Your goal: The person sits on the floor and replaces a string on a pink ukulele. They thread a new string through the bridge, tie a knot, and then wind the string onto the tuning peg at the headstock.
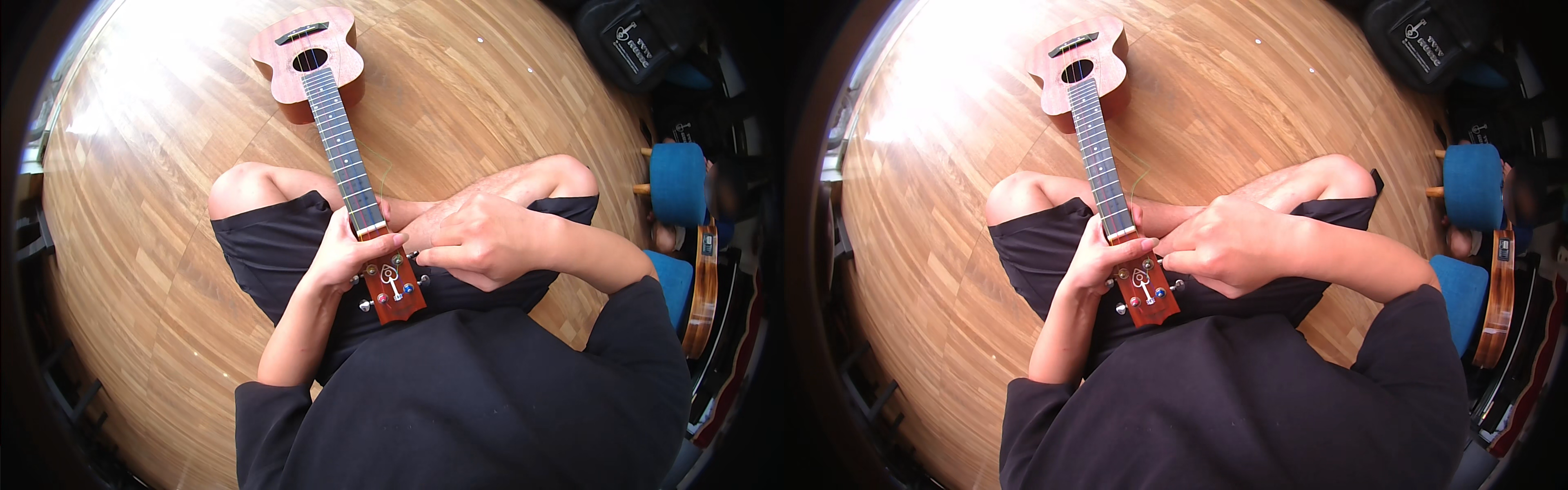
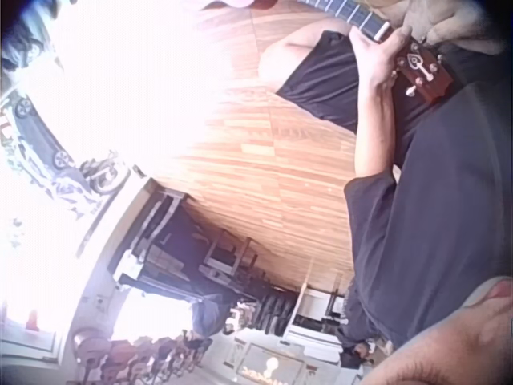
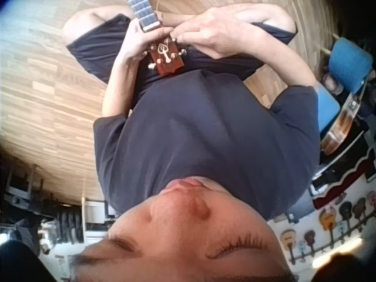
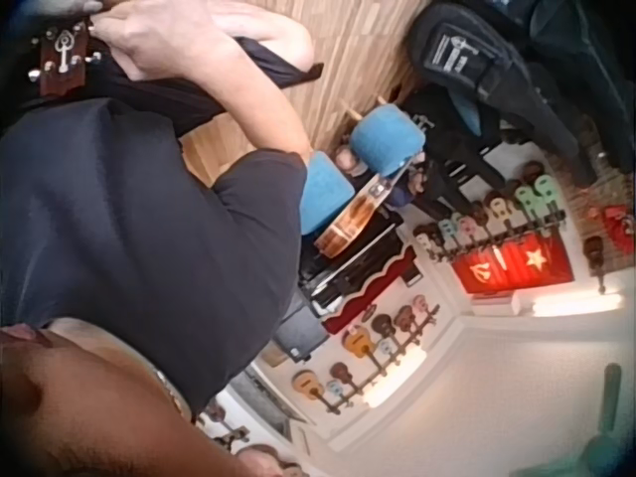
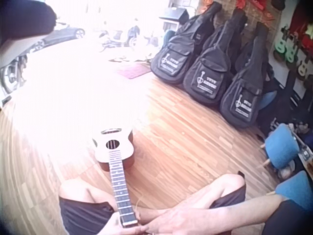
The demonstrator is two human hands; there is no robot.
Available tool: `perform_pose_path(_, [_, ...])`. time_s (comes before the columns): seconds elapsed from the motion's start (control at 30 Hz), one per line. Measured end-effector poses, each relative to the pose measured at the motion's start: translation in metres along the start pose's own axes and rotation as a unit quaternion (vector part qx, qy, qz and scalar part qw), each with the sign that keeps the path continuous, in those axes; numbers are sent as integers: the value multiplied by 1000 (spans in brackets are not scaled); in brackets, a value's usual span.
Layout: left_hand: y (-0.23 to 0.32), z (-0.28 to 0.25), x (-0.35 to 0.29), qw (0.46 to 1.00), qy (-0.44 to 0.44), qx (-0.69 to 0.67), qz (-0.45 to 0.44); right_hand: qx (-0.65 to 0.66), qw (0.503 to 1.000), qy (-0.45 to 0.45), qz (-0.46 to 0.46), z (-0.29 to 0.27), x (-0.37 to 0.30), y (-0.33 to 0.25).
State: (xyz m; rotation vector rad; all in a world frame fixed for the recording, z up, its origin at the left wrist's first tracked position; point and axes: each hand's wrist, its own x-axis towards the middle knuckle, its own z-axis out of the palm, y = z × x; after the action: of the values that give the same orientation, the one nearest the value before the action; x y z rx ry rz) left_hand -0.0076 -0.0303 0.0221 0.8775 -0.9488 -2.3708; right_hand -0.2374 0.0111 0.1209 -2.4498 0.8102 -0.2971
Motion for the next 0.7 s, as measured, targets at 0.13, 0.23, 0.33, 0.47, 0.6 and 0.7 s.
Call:
perform_pose_path(0.13, [-3, -2, 1, 1000, 1, -9, -3, -128, 990, 43, 29, 22, -6, 10])
perform_pose_path(0.23, [0, 0, 0, 1000, 4, -9, -9, -100, 986, 56, 125, 22, -11, 14])
perform_pose_path(0.33, [-1, 0, 0, 1000, 5, -3, -6, -51, 985, -113, 118, 12, -17, 13])
perform_pose_path(0.47, [-6, -4, 1, 1000, 5, -4, -5, 298, 932, -189, 79, -20, -4, -3])
perform_pose_path(0.6, [-3, -1, 0, 1000, 5, -7, -6, 254, 955, -100, 115, -31, 3, -4])
perform_pose_path(0.7, [-3, -1, 1, 1000, -1, -5, -9, 32, 982, -134, 125, -11, -7, 6])
